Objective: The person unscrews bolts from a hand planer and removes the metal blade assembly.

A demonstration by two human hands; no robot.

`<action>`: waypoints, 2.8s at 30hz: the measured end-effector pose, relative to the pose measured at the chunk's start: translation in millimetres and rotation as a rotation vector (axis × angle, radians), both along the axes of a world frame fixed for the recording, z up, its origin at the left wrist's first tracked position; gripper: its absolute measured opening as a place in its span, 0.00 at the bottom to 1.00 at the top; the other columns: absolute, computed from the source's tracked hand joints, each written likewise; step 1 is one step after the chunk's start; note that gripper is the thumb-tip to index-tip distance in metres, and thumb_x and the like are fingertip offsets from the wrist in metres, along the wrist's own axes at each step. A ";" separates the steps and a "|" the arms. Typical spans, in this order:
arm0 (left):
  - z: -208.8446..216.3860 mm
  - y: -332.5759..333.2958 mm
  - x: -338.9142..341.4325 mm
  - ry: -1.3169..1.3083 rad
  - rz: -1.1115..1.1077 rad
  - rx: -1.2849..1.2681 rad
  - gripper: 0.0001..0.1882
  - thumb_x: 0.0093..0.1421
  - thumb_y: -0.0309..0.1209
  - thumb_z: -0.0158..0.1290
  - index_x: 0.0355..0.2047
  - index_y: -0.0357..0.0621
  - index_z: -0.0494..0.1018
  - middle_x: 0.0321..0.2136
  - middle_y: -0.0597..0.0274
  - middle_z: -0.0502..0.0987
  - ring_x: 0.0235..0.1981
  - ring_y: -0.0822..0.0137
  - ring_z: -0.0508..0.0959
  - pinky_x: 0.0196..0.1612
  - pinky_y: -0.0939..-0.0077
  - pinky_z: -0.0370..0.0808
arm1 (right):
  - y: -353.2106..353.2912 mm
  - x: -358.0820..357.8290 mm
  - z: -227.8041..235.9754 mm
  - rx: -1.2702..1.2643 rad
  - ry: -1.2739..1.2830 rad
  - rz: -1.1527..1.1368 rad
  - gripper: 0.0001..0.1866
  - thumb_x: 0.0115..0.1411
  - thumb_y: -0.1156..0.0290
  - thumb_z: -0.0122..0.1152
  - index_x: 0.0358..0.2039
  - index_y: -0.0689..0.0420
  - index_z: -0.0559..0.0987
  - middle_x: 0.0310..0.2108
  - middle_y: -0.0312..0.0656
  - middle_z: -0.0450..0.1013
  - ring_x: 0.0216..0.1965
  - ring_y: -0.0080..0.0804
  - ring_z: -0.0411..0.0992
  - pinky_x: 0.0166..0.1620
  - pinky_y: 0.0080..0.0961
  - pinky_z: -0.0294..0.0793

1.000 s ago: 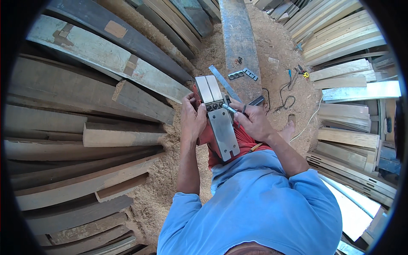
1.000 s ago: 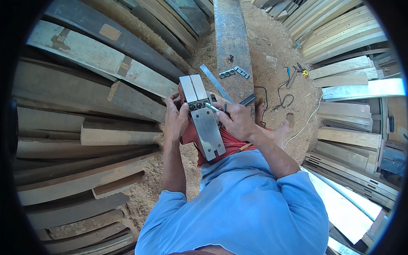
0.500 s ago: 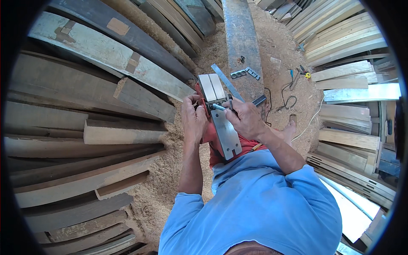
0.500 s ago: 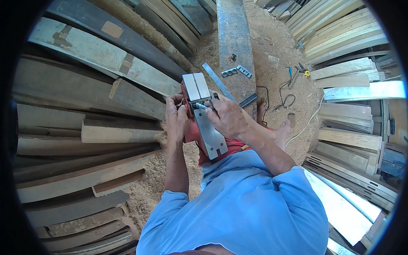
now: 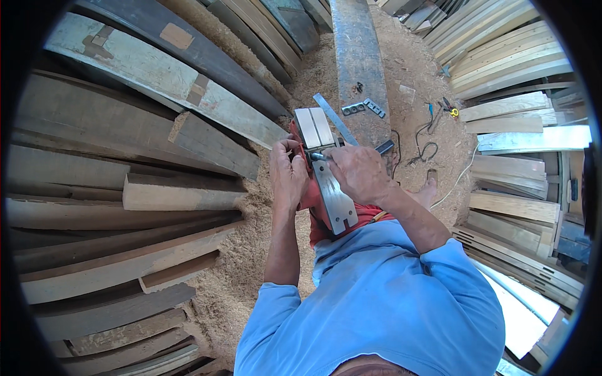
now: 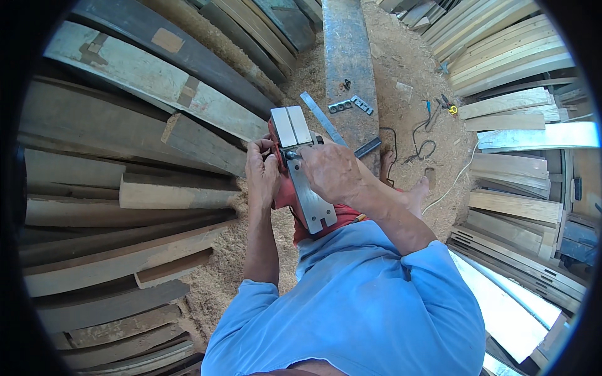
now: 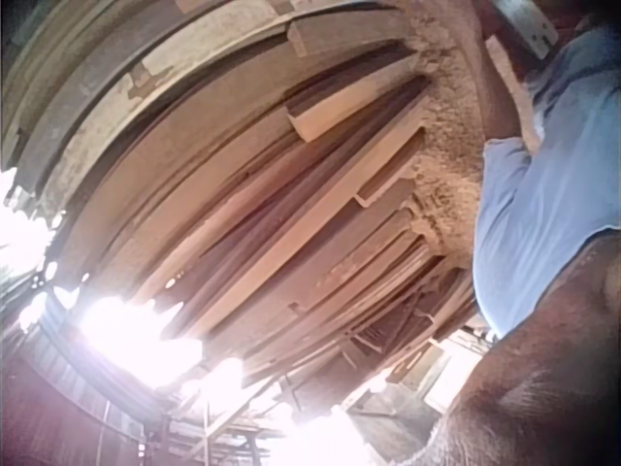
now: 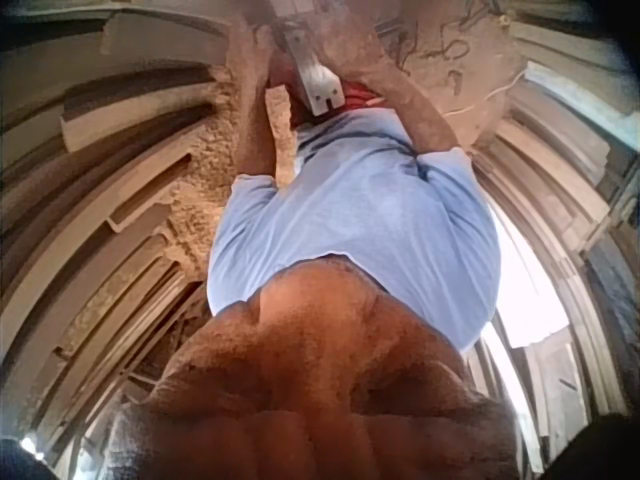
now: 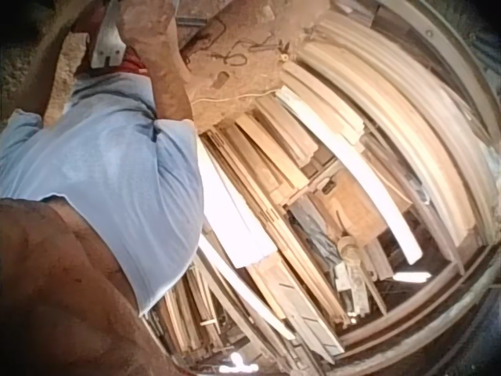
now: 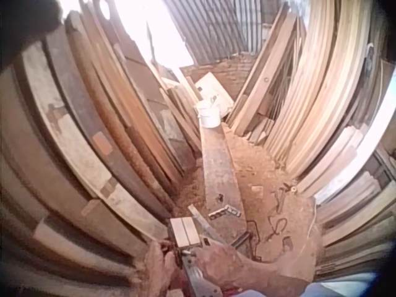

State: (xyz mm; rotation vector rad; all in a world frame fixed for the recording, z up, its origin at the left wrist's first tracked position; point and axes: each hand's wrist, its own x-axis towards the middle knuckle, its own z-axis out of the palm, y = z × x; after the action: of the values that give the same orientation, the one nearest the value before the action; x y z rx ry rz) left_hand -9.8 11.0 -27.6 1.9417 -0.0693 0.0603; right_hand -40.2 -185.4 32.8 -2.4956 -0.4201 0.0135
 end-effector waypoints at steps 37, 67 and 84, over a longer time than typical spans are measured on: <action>15.7 4.0 -1.7 -0.223 -0.132 0.358 0.13 0.49 0.22 0.56 0.34 0.46 0.84 0.59 0.45 0.75 0.62 0.43 0.69 0.64 0.49 0.67 | -23.2 -18.9 -58.3 0.256 -0.137 -0.117 0.22 0.69 0.74 0.56 0.63 0.61 0.76 0.59 0.56 0.76 0.54 0.53 0.80 0.56 0.40 0.80; 12.7 1.1 -9.4 -0.212 0.070 0.309 0.15 0.53 0.23 0.52 0.39 0.44 0.82 0.55 0.45 0.78 0.59 0.45 0.74 0.62 0.50 0.71 | -11.8 -15.7 -30.8 0.146 -0.120 -0.037 0.26 0.65 0.75 0.57 0.65 0.61 0.73 0.56 0.61 0.76 0.51 0.53 0.80 0.52 0.41 0.81; 7.8 5.5 -4.5 -0.214 0.019 0.197 0.14 0.53 0.22 0.50 0.39 0.42 0.81 0.54 0.44 0.78 0.56 0.46 0.74 0.61 0.52 0.70 | -5.3 -8.1 -25.1 0.106 -0.183 0.043 0.28 0.61 0.77 0.60 0.64 0.64 0.73 0.41 0.56 0.79 0.51 0.54 0.78 0.52 0.43 0.80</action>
State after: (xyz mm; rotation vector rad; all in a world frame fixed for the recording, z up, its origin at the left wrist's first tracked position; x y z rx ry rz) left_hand -14.3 16.5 -19.7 2.1267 -0.2057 0.2837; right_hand -48.3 -190.6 7.7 -2.3920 -0.5355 -0.2162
